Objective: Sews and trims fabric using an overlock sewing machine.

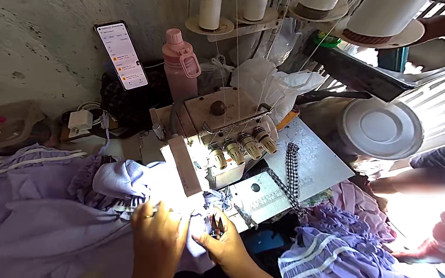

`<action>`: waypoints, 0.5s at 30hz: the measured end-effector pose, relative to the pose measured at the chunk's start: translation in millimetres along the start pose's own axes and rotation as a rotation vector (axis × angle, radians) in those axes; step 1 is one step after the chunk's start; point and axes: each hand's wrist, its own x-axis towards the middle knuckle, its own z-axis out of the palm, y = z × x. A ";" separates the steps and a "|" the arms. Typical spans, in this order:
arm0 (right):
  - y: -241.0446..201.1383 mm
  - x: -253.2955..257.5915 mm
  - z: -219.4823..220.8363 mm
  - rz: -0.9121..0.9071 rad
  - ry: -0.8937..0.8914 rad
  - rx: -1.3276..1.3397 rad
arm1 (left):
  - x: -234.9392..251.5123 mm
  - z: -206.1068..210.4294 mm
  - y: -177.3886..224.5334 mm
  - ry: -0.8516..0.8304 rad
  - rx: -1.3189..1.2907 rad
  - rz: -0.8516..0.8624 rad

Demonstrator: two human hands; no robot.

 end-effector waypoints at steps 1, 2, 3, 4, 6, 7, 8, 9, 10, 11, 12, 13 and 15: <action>-2.1 -1.4 -0.7 -0.009 0.001 -0.024 | -2.5 3.7 2.7 0.012 -0.012 0.020; -4.7 -3.7 -1.9 -0.030 0.015 -0.066 | -4.8 7.4 6.7 0.017 -0.008 0.033; -7.6 -6.5 -4.1 -0.053 0.034 -0.104 | -6.1 10.0 12.0 0.015 0.007 0.037; -10.5 -9.0 -7.1 -0.071 0.046 -0.130 | -6.2 11.6 17.9 0.008 0.023 0.032; -15.6 -11.9 -12.5 -0.080 0.044 -0.144 | -5.3 12.6 28.0 -0.016 0.074 0.010; -17.7 -13.0 -13.3 -0.077 0.038 -0.145 | -5.2 12.3 31.4 -0.027 0.093 -0.001; -19.3 -13.5 -13.3 -0.076 0.032 -0.142 | -4.9 12.0 33.2 -0.036 0.106 -0.008; -20.2 -13.1 -12.8 -0.079 0.031 -0.139 | -4.4 12.0 33.5 -0.044 0.111 -0.008; -20.5 -12.1 -12.1 -0.081 0.036 -0.134 | -3.9 12.4 32.7 -0.053 0.114 -0.003; -20.4 -10.7 -12.1 -0.085 0.035 -0.130 | -3.1 12.9 31.0 -0.062 0.111 0.003; -20.0 -9.3 -12.4 -0.089 0.037 -0.126 | -2.8 13.1 29.5 -0.072 0.107 0.003; -19.4 -8.2 -12.6 -0.094 0.038 -0.123 | -2.8 12.8 28.4 -0.077 0.103 -0.001; -19.5 -6.6 -12.6 -0.103 0.035 -0.126 | -3.1 12.4 26.9 -0.077 0.102 -0.019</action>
